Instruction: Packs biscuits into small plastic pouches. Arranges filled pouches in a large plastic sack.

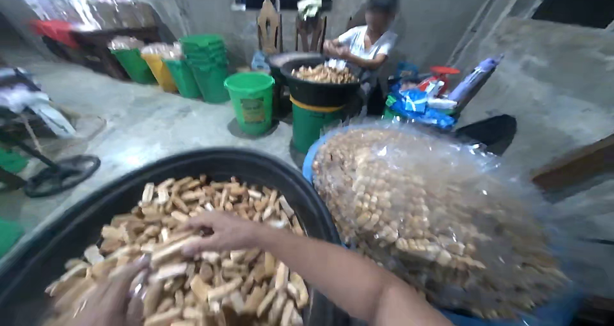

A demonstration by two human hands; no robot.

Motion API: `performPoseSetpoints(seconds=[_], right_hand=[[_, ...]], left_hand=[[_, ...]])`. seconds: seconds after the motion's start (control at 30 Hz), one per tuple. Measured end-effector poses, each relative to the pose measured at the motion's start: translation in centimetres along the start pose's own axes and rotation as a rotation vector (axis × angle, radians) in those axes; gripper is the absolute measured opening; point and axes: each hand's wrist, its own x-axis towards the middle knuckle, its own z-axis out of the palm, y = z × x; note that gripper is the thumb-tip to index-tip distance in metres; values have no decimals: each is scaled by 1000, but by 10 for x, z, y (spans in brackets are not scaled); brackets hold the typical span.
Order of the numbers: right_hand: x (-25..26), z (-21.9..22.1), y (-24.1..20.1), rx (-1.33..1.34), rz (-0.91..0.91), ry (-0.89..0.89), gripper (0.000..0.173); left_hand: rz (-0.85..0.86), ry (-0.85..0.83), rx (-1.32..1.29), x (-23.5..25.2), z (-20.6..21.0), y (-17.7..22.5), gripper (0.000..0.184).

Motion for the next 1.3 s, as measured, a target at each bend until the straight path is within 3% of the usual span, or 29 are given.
performPoseSetpoints(seconds=[0.13, 0.23, 0.37, 0.47, 0.57, 0.67, 0.73, 0.8, 0.87, 0.97, 1.07, 1.1, 1.17, 1.23, 1.3], right_hand=[[-3, 10, -4, -144, 1, -52, 38], [-5, 22, -6, -354, 47, -11, 37], [-6, 50, 4, -531, -4, -15, 27], [-1, 52, 2, -418, 160, -152, 33], [0, 39, -1, -348, 211, -22, 34], [-9, 32, -18, -268, 90, 148, 30], [-5, 19, -31, -305, 38, 135, 32], [5, 15, -33, -381, -105, 143, 32], [18, 23, -40, -458, -210, 60, 33], [35, 47, -46, -443, -172, -171, 37], [53, 71, -11, -260, -135, -82, 25], [58, 78, 0, -338, -64, -106, 23], [67, 95, 21, -661, 96, -348, 29], [68, 114, 50, -958, 64, -485, 32], [67, 120, 65, -1026, 6, -448, 33]], left_hand=[[-141, -119, -95, 16, 34, 5, 39], [-141, -152, -196, 14, 44, -8, 46], [-50, -82, -128, 11, 47, -4, 45], [44, -28, -113, 8, 51, 1, 45], [211, 3, -161, 7, 46, 19, 52], [339, 221, -252, 6, 32, 24, 36], [143, 373, -440, 7, 14, 5, 38], [-194, 308, -746, 7, -1, -17, 48], [-433, 214, -1084, 11, -1, -28, 32], [-556, 301, -1188, 14, 5, -36, 31], [-611, 578, -1002, 9, 2, -68, 36], [-648, 663, -944, 8, 0, -78, 40], [-709, 814, -937, 8, -1, -89, 42], [-736, 860, -1001, 8, 1, -92, 43], [-756, 854, -1046, 9, 4, -94, 45]])
